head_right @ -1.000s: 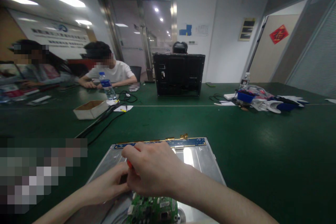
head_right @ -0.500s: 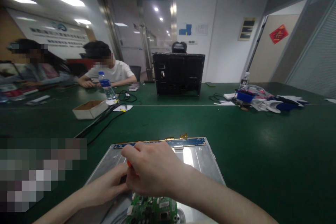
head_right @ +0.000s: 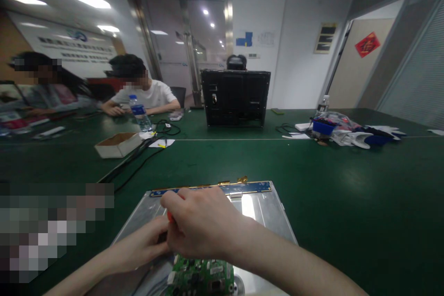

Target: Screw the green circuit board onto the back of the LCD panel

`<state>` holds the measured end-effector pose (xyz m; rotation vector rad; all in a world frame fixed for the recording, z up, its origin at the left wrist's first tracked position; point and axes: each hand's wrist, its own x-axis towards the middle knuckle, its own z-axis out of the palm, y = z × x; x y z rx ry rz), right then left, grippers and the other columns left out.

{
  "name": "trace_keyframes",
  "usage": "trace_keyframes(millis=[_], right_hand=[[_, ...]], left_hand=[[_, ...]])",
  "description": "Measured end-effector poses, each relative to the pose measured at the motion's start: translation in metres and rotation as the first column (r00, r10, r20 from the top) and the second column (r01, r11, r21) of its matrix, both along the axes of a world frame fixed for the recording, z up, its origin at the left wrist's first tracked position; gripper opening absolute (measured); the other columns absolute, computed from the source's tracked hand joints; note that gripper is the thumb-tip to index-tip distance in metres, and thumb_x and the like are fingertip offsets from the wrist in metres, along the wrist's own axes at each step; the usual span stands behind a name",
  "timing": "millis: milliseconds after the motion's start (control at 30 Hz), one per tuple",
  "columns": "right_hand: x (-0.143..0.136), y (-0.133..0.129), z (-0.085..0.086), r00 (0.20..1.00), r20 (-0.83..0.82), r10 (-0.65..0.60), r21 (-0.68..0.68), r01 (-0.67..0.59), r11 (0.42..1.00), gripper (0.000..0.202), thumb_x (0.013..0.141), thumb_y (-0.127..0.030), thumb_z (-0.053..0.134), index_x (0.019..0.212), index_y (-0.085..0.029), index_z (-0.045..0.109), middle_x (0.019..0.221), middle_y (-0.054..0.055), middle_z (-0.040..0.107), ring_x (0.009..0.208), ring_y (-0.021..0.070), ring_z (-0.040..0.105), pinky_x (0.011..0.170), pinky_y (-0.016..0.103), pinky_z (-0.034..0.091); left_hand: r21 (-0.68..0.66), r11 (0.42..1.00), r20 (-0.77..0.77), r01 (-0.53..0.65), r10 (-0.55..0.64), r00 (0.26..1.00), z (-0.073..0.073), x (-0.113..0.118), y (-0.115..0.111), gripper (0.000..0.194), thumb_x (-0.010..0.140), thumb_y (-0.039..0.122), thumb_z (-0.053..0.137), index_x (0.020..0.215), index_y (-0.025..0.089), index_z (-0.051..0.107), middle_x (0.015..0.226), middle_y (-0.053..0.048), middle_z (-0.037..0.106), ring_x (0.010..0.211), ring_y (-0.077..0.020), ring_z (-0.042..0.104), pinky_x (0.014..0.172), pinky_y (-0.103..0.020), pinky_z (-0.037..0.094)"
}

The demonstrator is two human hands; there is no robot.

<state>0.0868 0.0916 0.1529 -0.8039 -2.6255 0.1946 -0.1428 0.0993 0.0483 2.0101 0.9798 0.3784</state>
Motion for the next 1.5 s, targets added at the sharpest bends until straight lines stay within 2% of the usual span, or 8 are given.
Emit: trace_keyframes(millis=[200,500,633,767,1067,1300,1400,1500], right_hand=[[0.000,0.001,0.000,1.000,-0.012,0.015,-0.009,-0.015,1.000,0.026,0.083,-0.023,0.051,0.108,-0.017,0.055,0.097,0.007,0.069,0.072,0.0170,0.058,0.051,0.028,0.025],[-0.001,0.002,-0.001,1.000,-0.007,0.011,0.004,-0.011,1.000,0.020,0.084,-0.024,0.052,0.103,-0.017,0.056,0.097,0.006,0.070,0.072,0.0163,0.058,0.051,0.029,0.024],[-0.002,0.002,-0.002,1.000,0.004,-0.002,0.025,0.002,1.000,0.016,0.089,-0.026,0.051,0.102,-0.018,0.055,0.095,0.006,0.071,0.071,0.0169,0.060,0.052,0.029,0.022],[-0.002,0.002,-0.003,1.000,0.011,-0.024,0.047,0.023,0.999,0.016,0.093,-0.031,0.051,0.102,-0.018,0.055,0.092,0.005,0.071,0.068,0.0169,0.061,0.051,0.030,0.021],[-0.002,0.006,-0.010,1.000,-0.015,-0.006,0.045,0.006,0.999,0.014,0.094,-0.028,0.053,0.104,-0.019,0.055,0.095,0.005,0.072,0.075,0.0180,0.064,0.053,0.030,0.028],[-0.003,0.007,-0.010,1.000,0.002,-0.018,0.025,0.018,1.000,0.018,0.096,-0.036,0.058,0.103,-0.020,0.054,0.089,0.002,0.075,0.068,0.0167,0.064,0.053,0.030,0.025],[-0.002,0.005,-0.008,1.000,-0.009,-0.004,0.016,0.004,1.000,0.016,0.093,-0.030,0.055,0.106,-0.021,0.054,0.092,0.003,0.073,0.070,0.0169,0.063,0.052,0.029,0.024],[-0.001,0.004,-0.005,1.000,-0.017,0.019,-0.012,-0.019,1.000,0.026,0.085,-0.026,0.056,0.110,-0.019,0.053,0.095,0.006,0.071,0.072,0.0179,0.062,0.052,0.029,0.028]], left_hand=[[0.003,1.000,0.009,-0.012,0.012,1.000,0.000,0.001,-0.001,0.012,0.088,0.027,0.057,0.096,0.019,0.061,0.091,-0.003,0.063,0.085,-0.0236,0.057,0.078,-0.032,0.049],[0.022,0.999,0.043,-0.025,0.025,0.999,0.001,0.002,-0.004,0.012,0.084,0.023,0.055,0.094,0.019,0.061,0.088,-0.001,0.062,0.082,-0.0223,0.057,0.077,-0.032,0.048],[0.058,0.998,0.011,-0.005,0.004,1.000,0.006,0.003,-0.003,0.010,0.084,0.022,0.055,0.090,0.020,0.062,0.090,-0.002,0.063,0.083,-0.0219,0.057,0.077,-0.031,0.048],[0.039,0.999,0.010,0.018,-0.018,1.000,0.009,0.004,-0.002,0.008,0.082,0.019,0.055,0.088,0.020,0.060,0.088,-0.001,0.063,0.081,-0.0218,0.058,0.073,-0.030,0.048],[0.004,1.000,0.012,-0.004,0.004,1.000,0.015,0.007,-0.001,0.007,0.079,0.022,0.056,0.086,0.021,0.059,0.077,0.002,0.057,0.071,-0.0187,0.054,0.066,-0.027,0.045],[0.058,0.998,0.003,-0.015,0.015,1.000,0.017,0.007,-0.003,0.005,0.079,0.021,0.056,0.082,0.020,0.060,0.087,-0.001,0.061,0.079,-0.0208,0.054,0.074,-0.031,0.045],[0.036,0.999,-0.011,-0.002,0.003,1.000,0.014,0.006,-0.003,0.009,0.078,0.021,0.056,0.086,0.020,0.061,0.085,0.000,0.061,0.078,-0.0208,0.054,0.070,-0.029,0.044],[0.041,0.998,-0.006,-0.041,0.042,0.999,0.011,0.006,-0.005,0.013,0.081,0.022,0.056,0.091,0.020,0.063,0.088,-0.001,0.062,0.080,-0.0214,0.055,0.071,-0.030,0.045]])
